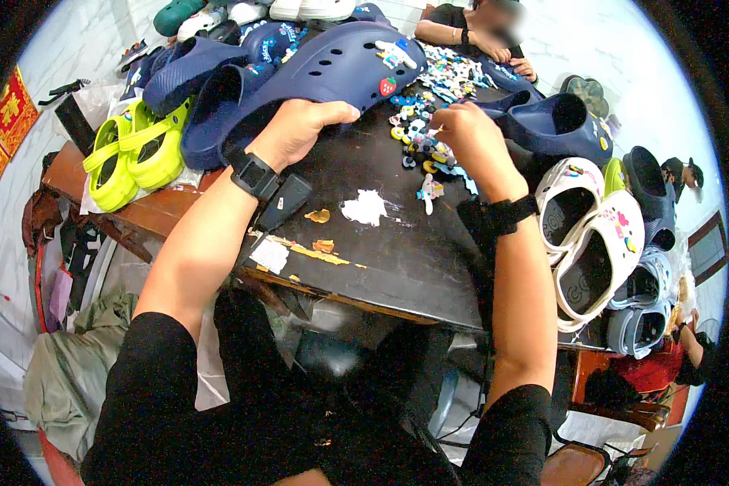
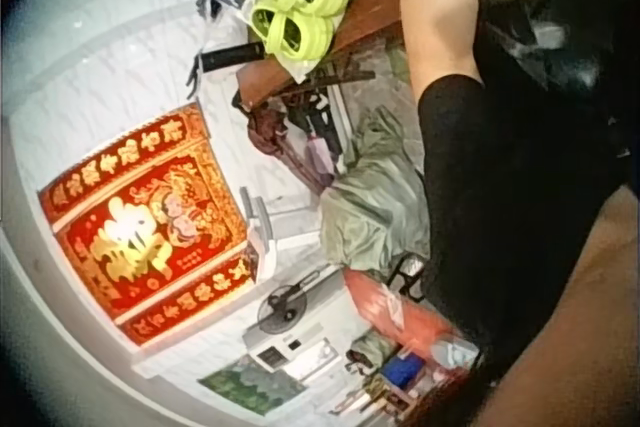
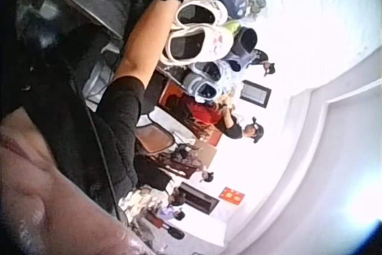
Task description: Decorating clogs by inserting plastic charms into the holes.
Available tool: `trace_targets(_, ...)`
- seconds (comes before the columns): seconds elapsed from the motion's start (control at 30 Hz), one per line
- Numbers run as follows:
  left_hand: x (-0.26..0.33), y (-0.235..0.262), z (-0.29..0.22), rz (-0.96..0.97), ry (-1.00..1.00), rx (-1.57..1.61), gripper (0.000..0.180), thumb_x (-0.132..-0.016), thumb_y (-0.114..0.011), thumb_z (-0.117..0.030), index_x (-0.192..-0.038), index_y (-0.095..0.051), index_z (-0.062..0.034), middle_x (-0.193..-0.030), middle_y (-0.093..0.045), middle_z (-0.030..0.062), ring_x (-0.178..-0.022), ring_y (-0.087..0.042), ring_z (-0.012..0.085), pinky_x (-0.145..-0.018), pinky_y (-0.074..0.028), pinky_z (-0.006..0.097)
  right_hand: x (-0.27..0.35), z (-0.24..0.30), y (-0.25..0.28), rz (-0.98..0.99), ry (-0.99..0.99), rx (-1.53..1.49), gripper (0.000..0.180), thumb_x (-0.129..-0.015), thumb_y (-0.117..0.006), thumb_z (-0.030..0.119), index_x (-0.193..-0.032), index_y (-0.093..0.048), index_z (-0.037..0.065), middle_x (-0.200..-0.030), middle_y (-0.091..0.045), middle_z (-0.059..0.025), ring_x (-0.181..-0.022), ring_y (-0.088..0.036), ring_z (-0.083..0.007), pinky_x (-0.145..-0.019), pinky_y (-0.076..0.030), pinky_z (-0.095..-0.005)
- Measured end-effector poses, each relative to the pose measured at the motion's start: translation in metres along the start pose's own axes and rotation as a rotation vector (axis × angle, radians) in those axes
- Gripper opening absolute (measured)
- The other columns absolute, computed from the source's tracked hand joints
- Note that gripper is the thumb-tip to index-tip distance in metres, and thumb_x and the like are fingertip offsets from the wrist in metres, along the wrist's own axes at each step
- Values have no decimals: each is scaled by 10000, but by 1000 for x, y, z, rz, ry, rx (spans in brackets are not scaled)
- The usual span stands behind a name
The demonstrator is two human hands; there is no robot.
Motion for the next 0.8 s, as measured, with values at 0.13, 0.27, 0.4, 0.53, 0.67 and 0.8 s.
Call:
trace_targets(0.13, 1, 2, 1, 5, 23, 4, 309, -723, -748, -103, -999, -645, -8, -951, -648, 54, -816, -606, 161, -740, -509, 295, 0, 12, -13, 33, 44, -1, 164, -736, -699, 48, -899, -700, 63, -879, -635, -109, -943, -584, -318, -830, -491, -411)
trace_targets(0.27, 2, -1, -5, 7, -1, 2, 311, -722, -744, -103, -1001, -641, -11, -956, -645, 55, -824, -604, 160, -742, -507, 298, 4, 11, -24, 47, 6, 79, 232, -712, -734, 77, -942, -703, 66, -912, -632, -104, -962, -581, -319, -863, -490, -403)
trace_targets(0.4, 4, -5, -3, 18, 5, 14, 328, -719, -741, -103, -1012, -631, -7, -966, -635, 55, -853, -595, 162, -775, -498, 305, 8, 3, -30, 99, -3, 76, 287, -700, -745, 52, -982, -690, 48, -908, -605, -127, -949, -563, -329, -837, -487, -415)
trace_targets(0.53, 6, -6, 1, 34, 44, 8, 403, -715, -753, -101, -1080, -610, -7, -1028, -624, 62, -914, -586, 174, -832, -492, 308, 8, 5, -31, 139, -19, 1, 207, -700, -727, 27, -888, -641, 25, -897, -608, -122, -945, -564, -322, -827, -485, -413)
trace_targets(0.67, 4, -3, 3, 37, 73, 15, 485, -705, -767, -88, -1145, -582, -4, -1084, -610, 69, -954, -580, 185, -856, -491, 314, 6, -2, -37, 132, -56, -61, 159, -713, -692, -1, -837, -595, 19, -838, -623, -119, -885, -591, -322, -781, -491, -413)
trace_targets(0.8, 2, -6, 1, 65, 25, 18, 493, -720, -771, -90, -1163, -573, 1, -1105, -605, 73, -966, -577, 182, -873, -486, 315, 6, -5, -12, -129, -43, -92, 110, -741, -676, 22, -835, -619, 25, -776, -630, -150, -802, -630, -336, -720, -513, -418)
Point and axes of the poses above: each hand's wrist, its own x-axis away from the middle knuckle, its own y-axis out of the back of the hand, z = x × y, the point moved 8 cm from there along -x, towards the middle knuckle
